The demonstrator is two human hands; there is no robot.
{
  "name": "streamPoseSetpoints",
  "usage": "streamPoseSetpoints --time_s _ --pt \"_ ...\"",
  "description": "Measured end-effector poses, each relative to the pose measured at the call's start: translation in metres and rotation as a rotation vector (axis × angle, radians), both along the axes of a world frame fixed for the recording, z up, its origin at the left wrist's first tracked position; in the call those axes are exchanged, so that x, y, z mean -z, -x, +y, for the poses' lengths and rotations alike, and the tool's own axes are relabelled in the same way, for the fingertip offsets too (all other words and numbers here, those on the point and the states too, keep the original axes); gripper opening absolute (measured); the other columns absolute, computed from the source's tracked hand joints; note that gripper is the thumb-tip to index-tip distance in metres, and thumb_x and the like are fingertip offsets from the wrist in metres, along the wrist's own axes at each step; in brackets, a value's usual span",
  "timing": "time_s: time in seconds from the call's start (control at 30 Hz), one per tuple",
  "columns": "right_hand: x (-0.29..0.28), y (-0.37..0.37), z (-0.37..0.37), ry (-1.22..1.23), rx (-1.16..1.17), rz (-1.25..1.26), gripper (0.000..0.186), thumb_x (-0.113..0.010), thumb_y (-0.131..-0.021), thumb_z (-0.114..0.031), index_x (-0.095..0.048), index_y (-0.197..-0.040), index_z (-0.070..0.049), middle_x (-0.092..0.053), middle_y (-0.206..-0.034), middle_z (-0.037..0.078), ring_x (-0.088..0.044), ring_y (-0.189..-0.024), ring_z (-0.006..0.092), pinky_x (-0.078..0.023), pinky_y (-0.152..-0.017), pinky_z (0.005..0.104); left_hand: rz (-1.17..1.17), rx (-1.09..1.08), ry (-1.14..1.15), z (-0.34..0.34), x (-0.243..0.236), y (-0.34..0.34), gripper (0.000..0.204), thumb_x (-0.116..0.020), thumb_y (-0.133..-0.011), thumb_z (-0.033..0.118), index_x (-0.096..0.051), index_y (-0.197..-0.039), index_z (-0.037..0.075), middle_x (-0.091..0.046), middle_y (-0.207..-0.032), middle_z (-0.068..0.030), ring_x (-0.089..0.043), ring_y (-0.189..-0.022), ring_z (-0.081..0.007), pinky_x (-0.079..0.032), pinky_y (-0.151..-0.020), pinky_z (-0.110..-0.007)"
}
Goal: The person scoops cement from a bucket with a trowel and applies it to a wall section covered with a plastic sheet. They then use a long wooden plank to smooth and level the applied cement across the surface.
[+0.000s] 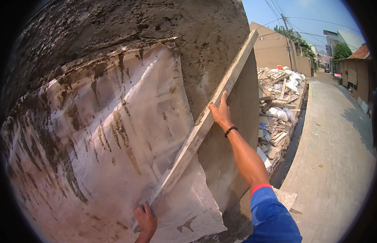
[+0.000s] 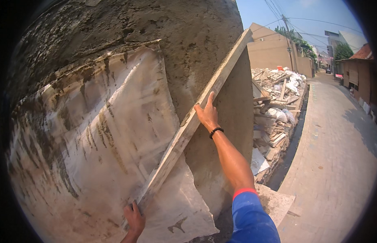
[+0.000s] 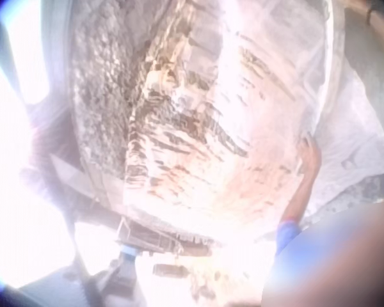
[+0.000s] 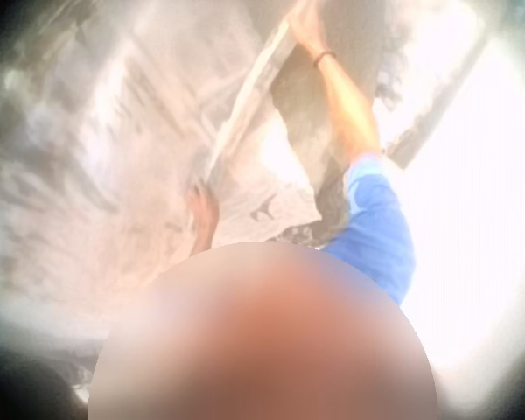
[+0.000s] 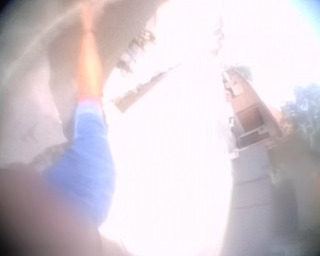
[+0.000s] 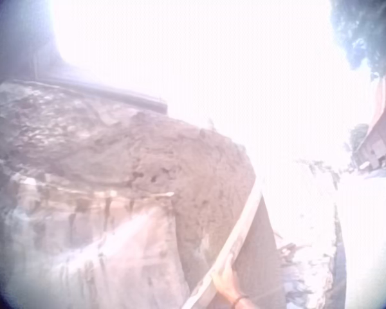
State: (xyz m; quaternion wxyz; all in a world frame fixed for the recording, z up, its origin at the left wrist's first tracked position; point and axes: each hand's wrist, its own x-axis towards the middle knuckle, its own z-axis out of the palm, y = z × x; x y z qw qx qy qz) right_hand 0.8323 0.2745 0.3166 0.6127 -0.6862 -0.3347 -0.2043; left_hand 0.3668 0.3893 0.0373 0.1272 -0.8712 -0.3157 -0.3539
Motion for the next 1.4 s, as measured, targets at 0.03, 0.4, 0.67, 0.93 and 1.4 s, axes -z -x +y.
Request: streamPoseSetpoints --time_s 0.03,0.4,0.67,0.93,1.4 --pt "-0.009 -0.006 -0.001 -0.015 -0.020 0.007 0.102 -0.063 -0.080 -0.038 -0.005 -0.154 0.003 -0.067 -0.080 0.022 -0.067 -0.076 0.0327 -0.053 -0.076 0.0425 -0.003 -0.002 0.005 0.000 -0.005 -0.005 0.076 -0.074 -0.063 0.005 -0.045 -0.132 -0.007 -0.044 -0.109 -0.0246 -0.045 -0.099 -0.0426 -0.037 -0.088 -0.052" --pt "-0.168 -0.044 -0.020 -0.042 -0.101 0.005 0.101 -0.065 -0.078 -0.035 -0.009 -0.156 -0.005 -0.067 -0.096 0.020 -0.060 -0.055 0.0214 -0.053 -0.050 0.0325 -0.156 0.041 0.021 -0.025 -0.097 -0.085 0.072 -0.078 -0.061 0.004 -0.045 -0.125 -0.002 -0.044 -0.108 -0.0231 -0.045 -0.100 -0.0401 -0.039 -0.086 -0.049" --pt "-0.121 -0.033 -0.014 -0.039 -0.121 0.005 0.100 -0.062 -0.080 -0.034 -0.004 -0.155 -0.002 -0.063 -0.068 0.011 -0.055 -0.050 0.0199 -0.051 -0.046 0.0324 -0.089 0.023 0.001 -0.021 -0.064 -0.078 0.076 -0.078 -0.064 0.009 -0.046 -0.131 -0.006 -0.045 -0.108 -0.0237 -0.046 -0.099 -0.0400 -0.040 -0.082 -0.049" --pt "-0.065 -0.045 -0.009 -0.018 -0.080 -0.036 0.102 -0.063 -0.081 -0.038 -0.004 -0.154 0.003 -0.062 -0.064 0.013 -0.060 -0.051 0.0224 -0.051 -0.056 0.0367 -0.012 0.053 0.054 -0.010 -0.029 -0.055 0.079 -0.079 -0.063 0.011 -0.046 -0.133 -0.006 -0.047 -0.102 -0.0241 -0.047 -0.094 -0.0416 -0.038 -0.079 -0.051" --pt "-0.190 -0.055 -0.018 -0.077 -0.114 -0.096 0.102 -0.063 -0.079 -0.036 -0.005 -0.155 -0.001 -0.066 -0.091 0.020 -0.057 -0.049 0.0217 -0.053 -0.053 0.0338 -0.196 0.139 0.044 -0.024 -0.093 -0.119 0.072 -0.081 -0.063 0.008 -0.049 -0.126 -0.003 -0.045 -0.100 -0.0198 -0.047 -0.093 -0.0378 -0.040 -0.077 -0.046"
